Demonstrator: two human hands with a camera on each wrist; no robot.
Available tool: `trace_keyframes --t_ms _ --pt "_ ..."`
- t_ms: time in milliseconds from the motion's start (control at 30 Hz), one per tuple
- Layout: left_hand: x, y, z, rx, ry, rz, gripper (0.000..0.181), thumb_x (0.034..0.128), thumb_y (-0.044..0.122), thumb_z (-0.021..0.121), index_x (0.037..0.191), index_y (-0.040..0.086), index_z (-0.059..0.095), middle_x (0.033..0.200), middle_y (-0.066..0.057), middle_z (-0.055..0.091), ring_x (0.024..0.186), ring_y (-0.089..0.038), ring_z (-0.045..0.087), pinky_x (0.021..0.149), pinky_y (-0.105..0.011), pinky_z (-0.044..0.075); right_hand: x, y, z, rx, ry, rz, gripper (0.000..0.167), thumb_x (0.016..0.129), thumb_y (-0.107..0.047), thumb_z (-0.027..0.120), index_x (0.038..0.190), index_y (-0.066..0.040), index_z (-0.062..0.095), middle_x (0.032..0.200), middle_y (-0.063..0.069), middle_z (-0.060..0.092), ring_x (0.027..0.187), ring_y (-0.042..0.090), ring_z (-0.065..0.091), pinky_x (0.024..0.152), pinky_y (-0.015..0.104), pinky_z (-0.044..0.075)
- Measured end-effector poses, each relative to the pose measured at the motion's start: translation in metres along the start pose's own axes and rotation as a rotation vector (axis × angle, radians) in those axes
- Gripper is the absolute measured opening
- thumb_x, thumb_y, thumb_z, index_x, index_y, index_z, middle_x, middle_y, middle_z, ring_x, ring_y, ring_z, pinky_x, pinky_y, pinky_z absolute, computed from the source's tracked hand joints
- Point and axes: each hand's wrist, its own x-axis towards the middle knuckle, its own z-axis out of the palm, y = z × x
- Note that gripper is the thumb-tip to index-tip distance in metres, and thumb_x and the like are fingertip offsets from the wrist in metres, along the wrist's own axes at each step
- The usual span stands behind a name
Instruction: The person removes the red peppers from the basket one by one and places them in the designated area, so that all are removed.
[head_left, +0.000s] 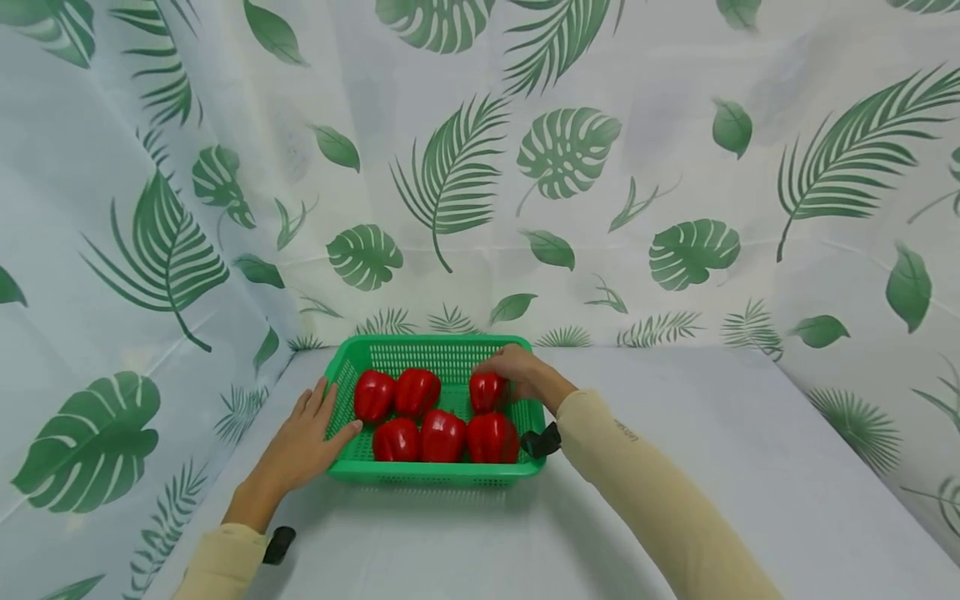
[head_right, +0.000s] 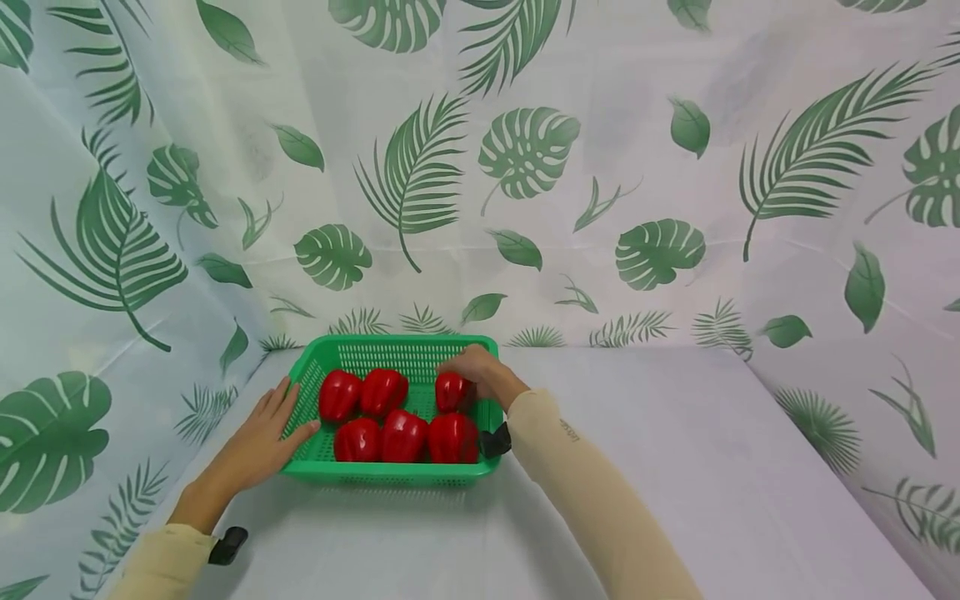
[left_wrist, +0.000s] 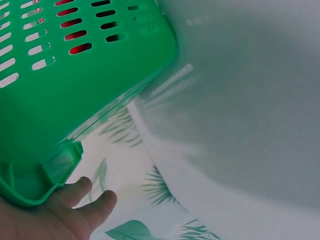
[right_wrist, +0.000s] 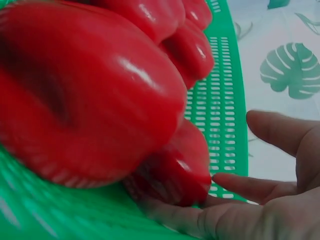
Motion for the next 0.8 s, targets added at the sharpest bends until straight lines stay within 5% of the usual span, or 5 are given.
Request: trace_keyframes --t_ms 367,800 --pt "0.000 0.000 0.001 -0.010 0.014 -0.007 0.093 0.1087 0.058 0.050 0.165 -0.011 0.021 0.175 -0.030 0.010 0.155 -0.060 0.013 0.115 -0.079 0.026 0.022 0.012 0.013 -0.140 0.116 -0.035 0.051 0.097 -0.001 0.070 0.146 0.010 0.058 0.152 0.027 0.053 0.139 0.043 0.051 0.105 0.057 0.053" --pt "0.000 0.001 0.000 -0.051 0.012 -0.020 0.093 0.1085 0.055 0.051 0.166 -0.011 0.019 0.175 -0.030 0.008 0.155 -0.060 0.014 0.114 -0.079 0.027 0.014 0.017 0.023 -0.145 0.122 -0.029 0.045 0.100 -0.006 0.072 0.141 0.008 0.062 0.136 0.025 0.063 0.128 0.042 0.058 0.105 0.059 0.053"
